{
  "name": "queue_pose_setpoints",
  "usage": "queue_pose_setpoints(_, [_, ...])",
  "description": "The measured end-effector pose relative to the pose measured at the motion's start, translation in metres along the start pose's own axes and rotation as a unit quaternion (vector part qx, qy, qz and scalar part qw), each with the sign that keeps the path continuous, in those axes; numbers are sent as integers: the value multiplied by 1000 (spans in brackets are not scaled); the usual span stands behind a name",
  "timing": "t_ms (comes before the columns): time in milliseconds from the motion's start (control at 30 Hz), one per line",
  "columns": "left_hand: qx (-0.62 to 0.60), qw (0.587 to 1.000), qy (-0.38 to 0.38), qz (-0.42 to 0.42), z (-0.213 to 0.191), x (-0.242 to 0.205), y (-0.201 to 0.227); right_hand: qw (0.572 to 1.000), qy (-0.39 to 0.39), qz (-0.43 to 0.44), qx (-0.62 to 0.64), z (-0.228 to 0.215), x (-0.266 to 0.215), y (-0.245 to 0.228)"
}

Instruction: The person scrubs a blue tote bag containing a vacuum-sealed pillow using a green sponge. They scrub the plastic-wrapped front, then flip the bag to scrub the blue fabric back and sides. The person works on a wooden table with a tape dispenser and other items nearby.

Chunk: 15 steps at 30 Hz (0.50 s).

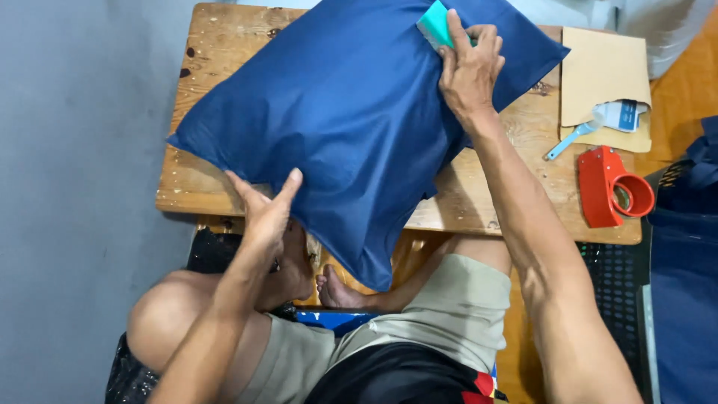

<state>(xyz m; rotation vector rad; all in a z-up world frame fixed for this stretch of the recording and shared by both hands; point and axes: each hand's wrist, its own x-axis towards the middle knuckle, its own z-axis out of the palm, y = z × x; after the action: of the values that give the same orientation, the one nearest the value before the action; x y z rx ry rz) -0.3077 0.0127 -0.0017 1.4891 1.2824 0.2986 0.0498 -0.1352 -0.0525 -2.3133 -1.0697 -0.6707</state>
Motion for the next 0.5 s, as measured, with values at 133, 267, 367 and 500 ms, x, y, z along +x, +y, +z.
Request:
queue_pose_setpoints(133, [-174, 982, 5, -79, 8, -46, 12, 1000, -13, 24, -13, -8, 1, -3])
queue_pose_setpoints(267, [-142, 983, 61, 95, 24, -3, -55, 997, -49, -39, -37, -47, -22, -61])
queue_pose_setpoints(367, [-84, 990, 48, 107, 23, 10, -68, 980, -42, -177, -81, -42, -100, -111])
queue_pose_setpoints(500, [-63, 993, 43, 87, 15, 4, -61, 940, -167, -249, 163, -69, -153, -148])
